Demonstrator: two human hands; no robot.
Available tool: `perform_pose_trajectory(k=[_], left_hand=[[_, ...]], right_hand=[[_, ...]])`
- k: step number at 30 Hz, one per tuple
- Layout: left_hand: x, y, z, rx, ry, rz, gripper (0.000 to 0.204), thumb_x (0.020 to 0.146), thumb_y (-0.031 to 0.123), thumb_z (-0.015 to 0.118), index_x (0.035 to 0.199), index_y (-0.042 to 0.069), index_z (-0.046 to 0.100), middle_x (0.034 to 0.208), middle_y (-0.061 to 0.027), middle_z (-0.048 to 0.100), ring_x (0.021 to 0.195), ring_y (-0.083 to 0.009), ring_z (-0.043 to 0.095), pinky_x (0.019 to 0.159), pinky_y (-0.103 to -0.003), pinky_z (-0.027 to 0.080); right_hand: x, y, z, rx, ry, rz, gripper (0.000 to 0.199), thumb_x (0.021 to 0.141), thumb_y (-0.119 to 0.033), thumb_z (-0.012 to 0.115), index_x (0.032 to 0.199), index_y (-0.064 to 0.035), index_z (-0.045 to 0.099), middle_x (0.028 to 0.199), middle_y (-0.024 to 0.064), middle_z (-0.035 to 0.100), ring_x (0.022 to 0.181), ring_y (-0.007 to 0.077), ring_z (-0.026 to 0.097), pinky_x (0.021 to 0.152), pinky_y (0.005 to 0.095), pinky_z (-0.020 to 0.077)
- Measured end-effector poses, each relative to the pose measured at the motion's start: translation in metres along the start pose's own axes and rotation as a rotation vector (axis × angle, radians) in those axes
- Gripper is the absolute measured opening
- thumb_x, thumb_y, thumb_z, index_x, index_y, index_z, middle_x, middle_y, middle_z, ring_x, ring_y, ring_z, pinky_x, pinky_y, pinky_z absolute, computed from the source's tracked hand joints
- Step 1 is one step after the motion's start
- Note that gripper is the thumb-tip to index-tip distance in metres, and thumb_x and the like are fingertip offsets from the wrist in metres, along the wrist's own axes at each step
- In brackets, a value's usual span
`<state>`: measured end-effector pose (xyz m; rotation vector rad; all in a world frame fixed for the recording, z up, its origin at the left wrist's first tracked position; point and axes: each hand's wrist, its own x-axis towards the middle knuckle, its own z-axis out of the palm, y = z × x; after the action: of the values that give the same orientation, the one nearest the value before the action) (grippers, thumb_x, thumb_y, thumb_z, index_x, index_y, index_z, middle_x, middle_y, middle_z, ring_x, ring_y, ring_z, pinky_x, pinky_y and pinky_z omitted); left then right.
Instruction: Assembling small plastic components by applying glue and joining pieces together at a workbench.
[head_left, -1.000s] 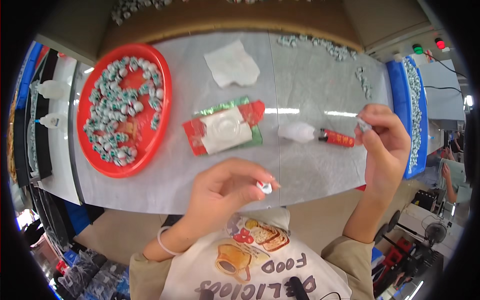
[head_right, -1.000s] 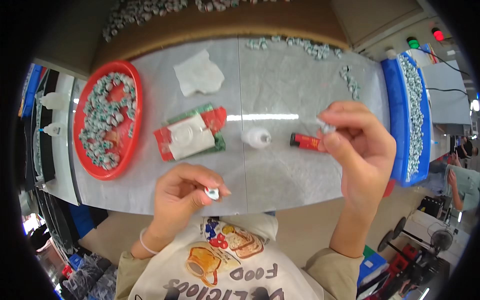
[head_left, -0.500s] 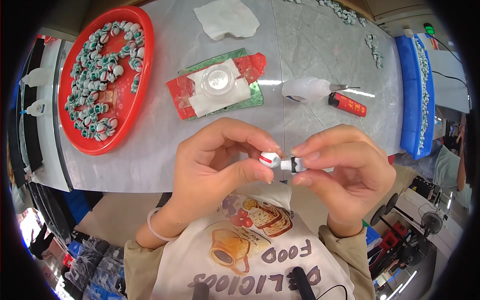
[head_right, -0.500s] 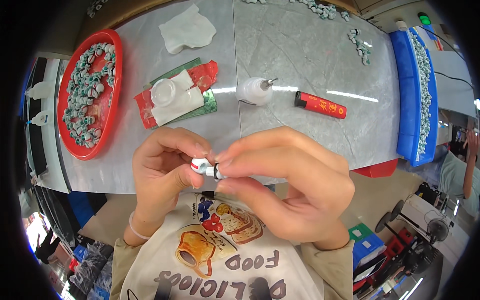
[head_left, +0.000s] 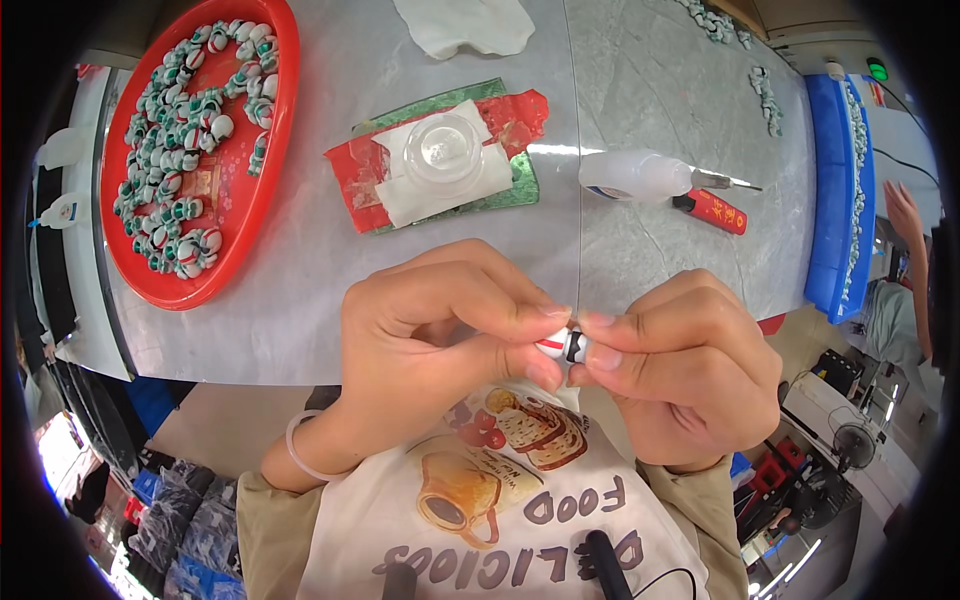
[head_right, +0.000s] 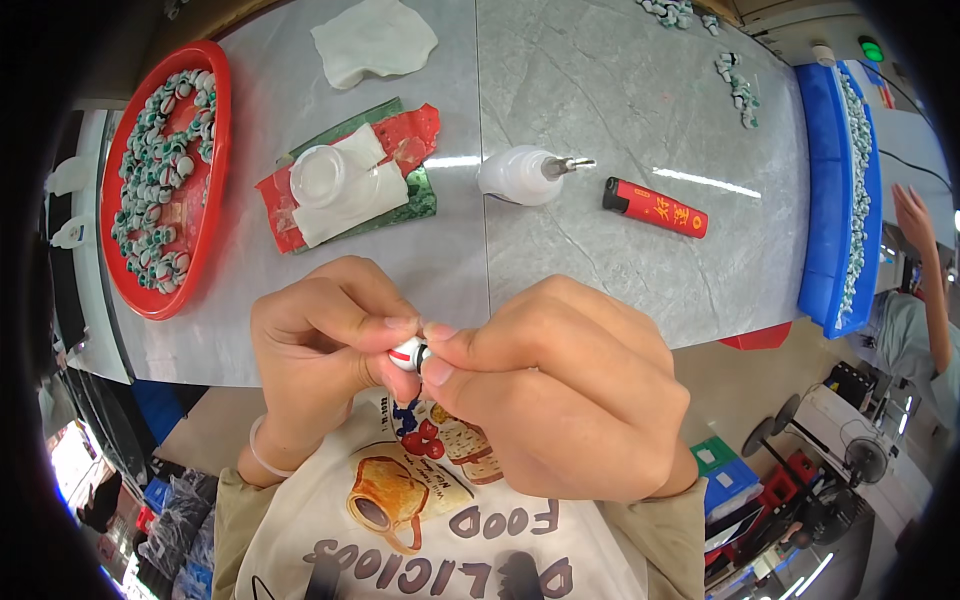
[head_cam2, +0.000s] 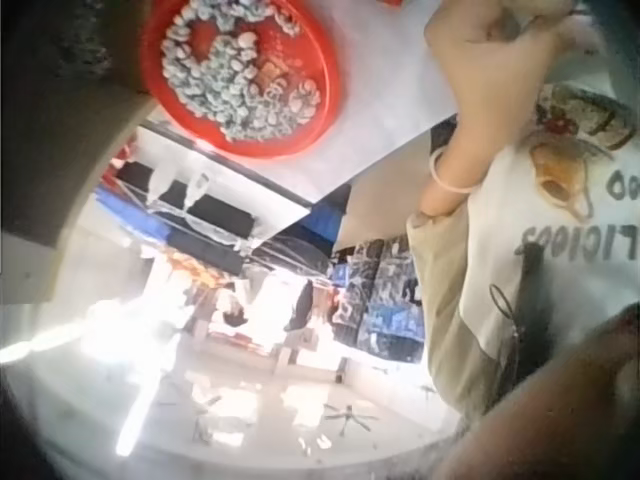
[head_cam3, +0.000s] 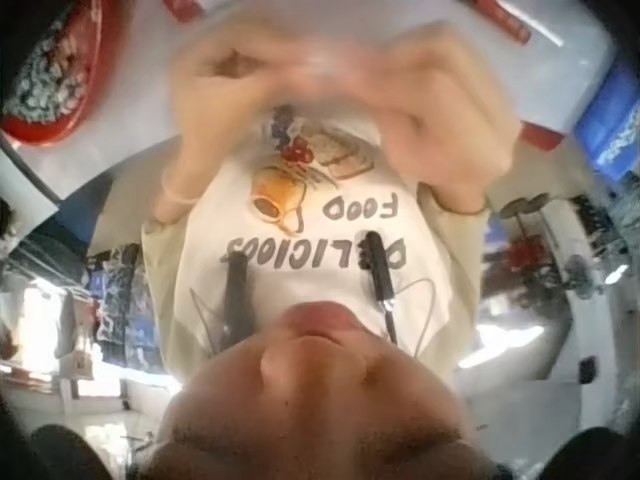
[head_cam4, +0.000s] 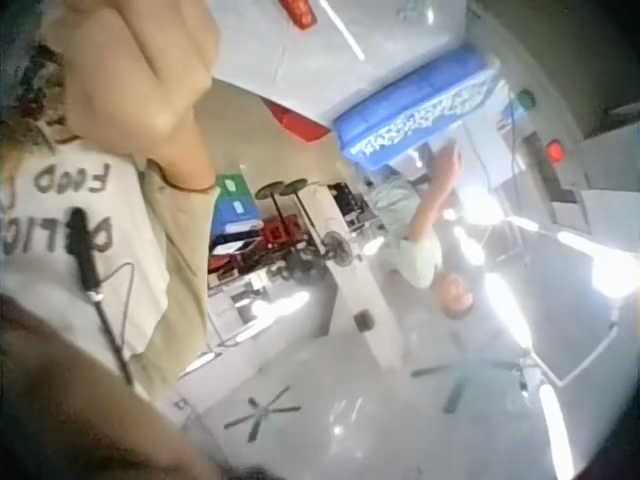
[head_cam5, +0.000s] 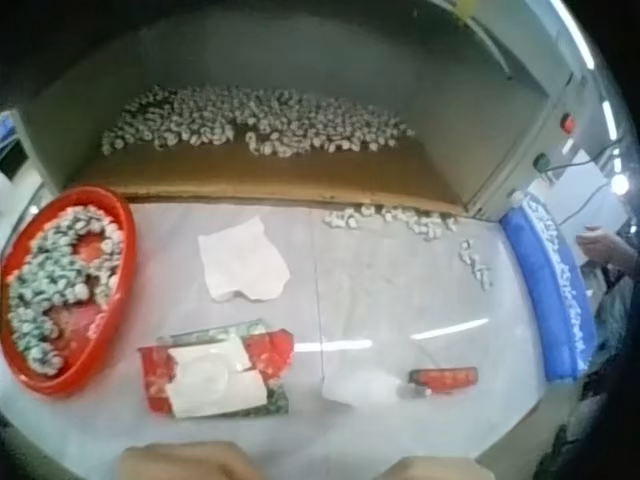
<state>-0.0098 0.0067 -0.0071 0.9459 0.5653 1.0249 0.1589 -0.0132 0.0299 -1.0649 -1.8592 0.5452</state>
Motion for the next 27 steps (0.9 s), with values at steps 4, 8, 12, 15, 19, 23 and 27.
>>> perform_pose_trajectory(k=[4,8,12,15,19,23,27], left_hand=[[-0.0005,0.0002,-0.0003,0.018,0.026,-0.027,0.017,0.063,-0.015,0.063,0.078,-0.005,0.062,0.082,-0.0157,0.057,0.067,-0.0187,0.061,0.058,-0.025,0.053],[-0.0007,0.0000,-0.0006,0.033,0.037,-0.028,0.018,0.063,-0.015,0.064,0.078,-0.004,0.062,0.080,-0.0150,0.058,0.066,-0.0174,0.061,0.057,-0.025,0.052],[-0.0011,0.0006,-0.0012,0.060,0.031,-0.036,0.018,0.063,-0.014,0.064,0.077,-0.004,0.063,0.080,-0.0145,0.058,0.066,-0.0164,0.061,0.057,-0.024,0.052],[-0.0008,0.0009,-0.0009,0.069,0.031,-0.037,0.018,0.062,-0.014,0.064,0.077,-0.004,0.063,0.079,-0.0142,0.059,0.065,-0.0160,0.060,0.056,-0.024,0.051],[-0.0010,0.0020,-0.0001,0.068,0.033,-0.057,0.018,0.062,-0.014,0.064,0.077,-0.004,0.063,0.079,-0.0141,0.059,0.065,-0.0157,0.060,0.056,-0.024,0.051],[-0.0011,0.0004,-0.0004,0.105,0.016,-0.017,0.017,0.063,-0.014,0.064,0.077,-0.004,0.063,0.081,-0.0143,0.059,0.064,-0.0156,0.060,0.056,-0.024,0.051],[-0.0019,-0.0013,0.0003,0.105,0.011,-0.001,0.018,0.064,-0.013,0.064,0.080,-0.004,0.062,0.083,-0.0145,0.059,0.067,-0.0159,0.060,0.057,-0.024,0.052]], right_hand=[[-0.0025,0.0050,0.0030,0.046,0.002,0.026,0.022,0.053,0.002,0.074,0.065,-0.0022,0.056,0.068,0.0097,0.059,0.051,0.0134,0.050,0.042,0.0222,0.0378],[-0.0031,0.0053,0.0048,0.078,0.013,0.053,0.022,0.055,0.002,0.074,0.065,-0.0031,0.055,0.068,0.0088,0.058,0.051,0.0132,0.050,0.042,0.0220,0.0380],[-0.0033,0.0039,0.0041,0.080,-0.007,0.080,0.022,0.056,0.002,0.074,0.065,-0.0034,0.054,0.067,0.0082,0.057,0.051,0.0132,0.050,0.041,0.0218,0.0380],[-0.0032,0.0031,0.0052,0.093,0.001,0.096,0.022,0.056,0.003,0.073,0.064,-0.0033,0.054,0.067,0.0084,0.056,0.051,0.0131,0.050,0.041,0.0220,0.0381],[-0.0038,0.0057,0.0061,0.096,0.000,0.074,0.022,0.056,0.003,0.073,0.064,-0.0030,0.054,0.067,0.0087,0.056,0.051,0.0130,0.050,0.041,0.0221,0.0382],[-0.0053,0.0067,0.0073,0.129,0.051,0.049,0.019,0.050,0.007,0.070,0.063,0.0006,0.058,0.063,0.0097,0.056,0.047,0.0147,0.048,0.038,0.0215,0.0366],[-0.0061,0.0083,0.0048,0.114,0.040,0.056,0.018,0.051,0.006,0.071,0.064,-0.0003,0.059,0.065,0.0092,0.057,0.047,0.0149,0.049,0.039,0.0218,0.0369]])
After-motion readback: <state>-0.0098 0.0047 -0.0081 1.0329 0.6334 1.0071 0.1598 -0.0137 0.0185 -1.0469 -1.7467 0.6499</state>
